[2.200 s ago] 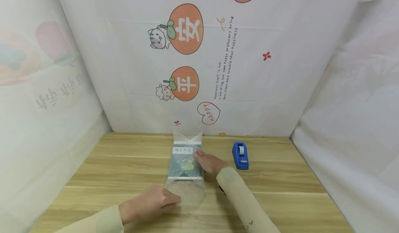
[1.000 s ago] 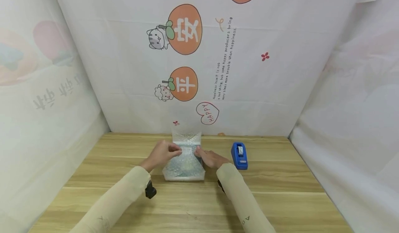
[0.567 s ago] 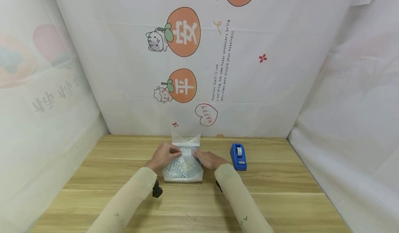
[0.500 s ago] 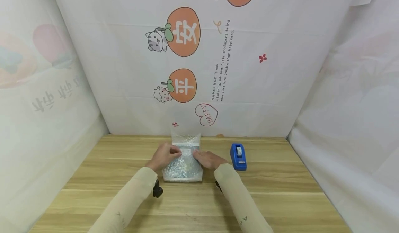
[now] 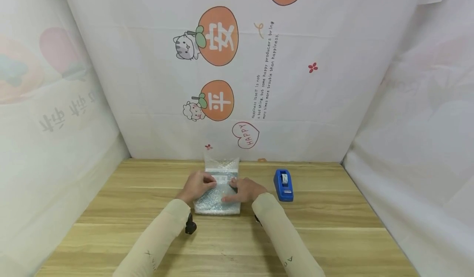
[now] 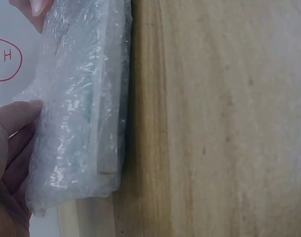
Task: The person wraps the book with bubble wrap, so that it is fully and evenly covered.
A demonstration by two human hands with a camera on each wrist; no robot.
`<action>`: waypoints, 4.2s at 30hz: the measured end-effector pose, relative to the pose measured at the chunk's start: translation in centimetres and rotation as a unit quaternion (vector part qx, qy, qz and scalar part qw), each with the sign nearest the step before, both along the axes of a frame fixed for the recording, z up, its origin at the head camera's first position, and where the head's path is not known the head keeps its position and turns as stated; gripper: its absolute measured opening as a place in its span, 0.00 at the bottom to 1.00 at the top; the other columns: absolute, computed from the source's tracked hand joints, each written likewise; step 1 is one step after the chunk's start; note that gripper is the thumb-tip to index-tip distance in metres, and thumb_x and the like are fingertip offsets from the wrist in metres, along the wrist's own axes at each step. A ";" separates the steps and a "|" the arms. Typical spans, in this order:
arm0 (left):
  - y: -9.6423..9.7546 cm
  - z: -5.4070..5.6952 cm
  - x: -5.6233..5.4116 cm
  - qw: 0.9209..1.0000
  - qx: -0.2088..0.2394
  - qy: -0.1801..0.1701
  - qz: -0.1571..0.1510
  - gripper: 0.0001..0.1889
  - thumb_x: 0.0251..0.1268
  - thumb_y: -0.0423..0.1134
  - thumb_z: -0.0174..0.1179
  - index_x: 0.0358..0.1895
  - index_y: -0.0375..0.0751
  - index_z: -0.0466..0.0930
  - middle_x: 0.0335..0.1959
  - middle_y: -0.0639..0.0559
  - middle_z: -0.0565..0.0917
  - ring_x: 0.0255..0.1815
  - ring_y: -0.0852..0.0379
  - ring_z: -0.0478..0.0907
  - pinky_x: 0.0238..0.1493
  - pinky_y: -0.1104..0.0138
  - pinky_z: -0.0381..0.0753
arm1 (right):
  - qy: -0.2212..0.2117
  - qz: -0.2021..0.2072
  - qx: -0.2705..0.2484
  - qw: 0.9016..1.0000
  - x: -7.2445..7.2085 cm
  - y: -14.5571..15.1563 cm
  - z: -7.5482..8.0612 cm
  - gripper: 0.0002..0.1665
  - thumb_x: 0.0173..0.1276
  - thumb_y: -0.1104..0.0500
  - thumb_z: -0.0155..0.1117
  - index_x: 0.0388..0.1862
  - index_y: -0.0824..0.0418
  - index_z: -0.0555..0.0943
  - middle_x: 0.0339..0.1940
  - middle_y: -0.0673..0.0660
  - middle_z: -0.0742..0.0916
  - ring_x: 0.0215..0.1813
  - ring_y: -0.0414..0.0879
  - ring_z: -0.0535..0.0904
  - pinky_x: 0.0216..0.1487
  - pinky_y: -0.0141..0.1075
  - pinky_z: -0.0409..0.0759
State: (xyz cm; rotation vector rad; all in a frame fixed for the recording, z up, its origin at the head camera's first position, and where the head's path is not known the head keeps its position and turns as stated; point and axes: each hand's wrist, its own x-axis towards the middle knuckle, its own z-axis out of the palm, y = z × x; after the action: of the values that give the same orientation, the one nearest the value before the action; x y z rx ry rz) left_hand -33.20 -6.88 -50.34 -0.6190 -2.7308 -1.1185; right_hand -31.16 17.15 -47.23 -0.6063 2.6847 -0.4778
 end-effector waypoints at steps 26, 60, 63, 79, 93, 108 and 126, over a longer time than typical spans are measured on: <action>-1.9 3.0 3.3 0.990 -0.126 0.036 -0.057 0.25 0.76 0.41 0.64 0.67 0.25 0.78 0.67 0.31 0.82 0.70 0.34 0.80 0.74 0.46 0.78 | 0.075 0.009 -0.041 0.996 0.7 -0.4 -2.3 0.57 0.67 0.34 0.74 0.83 0.63 0.66 0.86 0.64 0.65 0.85 0.63 0.62 0.85 0.54 0.64; -0.8 -0.5 10.4 0.946 -0.298 0.003 -0.132 0.44 0.84 0.60 0.47 0.85 0.29 0.48 0.88 0.35 0.49 0.89 0.39 0.47 0.88 0.46 0.53 | 0.070 0.011 -0.039 0.997 0.6 -0.1 -2.3 0.56 0.69 0.35 0.73 0.83 0.64 0.64 0.86 0.65 0.63 0.86 0.63 0.61 0.85 0.55 0.62; -0.9 -0.4 10.3 0.948 -0.289 -0.011 -0.136 0.44 0.84 0.60 0.47 0.85 0.29 0.49 0.88 0.35 0.49 0.89 0.38 0.47 0.88 0.45 0.53 | 0.066 0.014 -0.045 0.997 0.6 -0.1 -2.4 0.55 0.69 0.36 0.73 0.83 0.65 0.64 0.86 0.65 0.63 0.86 0.63 0.60 0.85 0.55 0.62; -0.8 0.5 10.0 0.947 -0.286 -0.039 -0.138 0.46 0.82 0.62 0.48 0.84 0.29 0.49 0.88 0.35 0.49 0.89 0.40 0.48 0.88 0.48 0.53 | 0.039 0.017 -0.014 0.999 0.7 0.0 -1.9 0.57 0.76 0.30 0.60 0.88 0.61 0.54 0.90 0.62 0.55 0.89 0.61 0.53 0.87 0.58 0.56; -1.1 0.3 10.0 0.948 -0.288 -0.035 -0.133 0.45 0.82 0.62 0.47 0.85 0.31 0.51 0.88 0.37 0.50 0.89 0.41 0.49 0.88 0.49 0.53 | 0.115 0.043 -0.069 0.990 -1.5 0.2 -0.7 0.34 0.84 0.45 0.55 0.73 0.71 0.74 0.70 0.69 0.83 0.72 0.65 0.79 0.76 0.60 0.74; -1.0 0.8 10.1 0.948 -0.285 -0.027 -0.142 0.44 0.82 0.61 0.49 0.83 0.29 0.53 0.87 0.35 0.52 0.89 0.40 0.51 0.88 0.49 0.55 | 0.096 -0.058 -0.148 0.983 -5.8 1.8 0.2 0.35 0.79 0.49 0.66 0.74 0.70 0.74 0.73 0.74 0.79 0.73 0.72 0.76 0.74 0.65 0.75; -1.1 0.4 10.0 0.949 -0.287 -0.020 -0.130 0.43 0.82 0.62 0.48 0.84 0.31 0.54 0.87 0.38 0.54 0.89 0.42 0.52 0.88 0.51 0.56 | 0.040 -0.181 -0.247 0.951 -9.8 1.2 -2.4 0.38 0.80 0.50 0.63 0.78 0.72 0.68 0.77 0.73 0.75 0.77 0.68 0.73 0.79 0.60 0.71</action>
State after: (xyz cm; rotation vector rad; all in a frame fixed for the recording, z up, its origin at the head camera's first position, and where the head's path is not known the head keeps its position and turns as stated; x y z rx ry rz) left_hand -23.20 -7.94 -49.97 -1.0587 -3.0764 -0.3409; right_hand -40.97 18.33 -49.65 -0.2491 2.7646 -1.2740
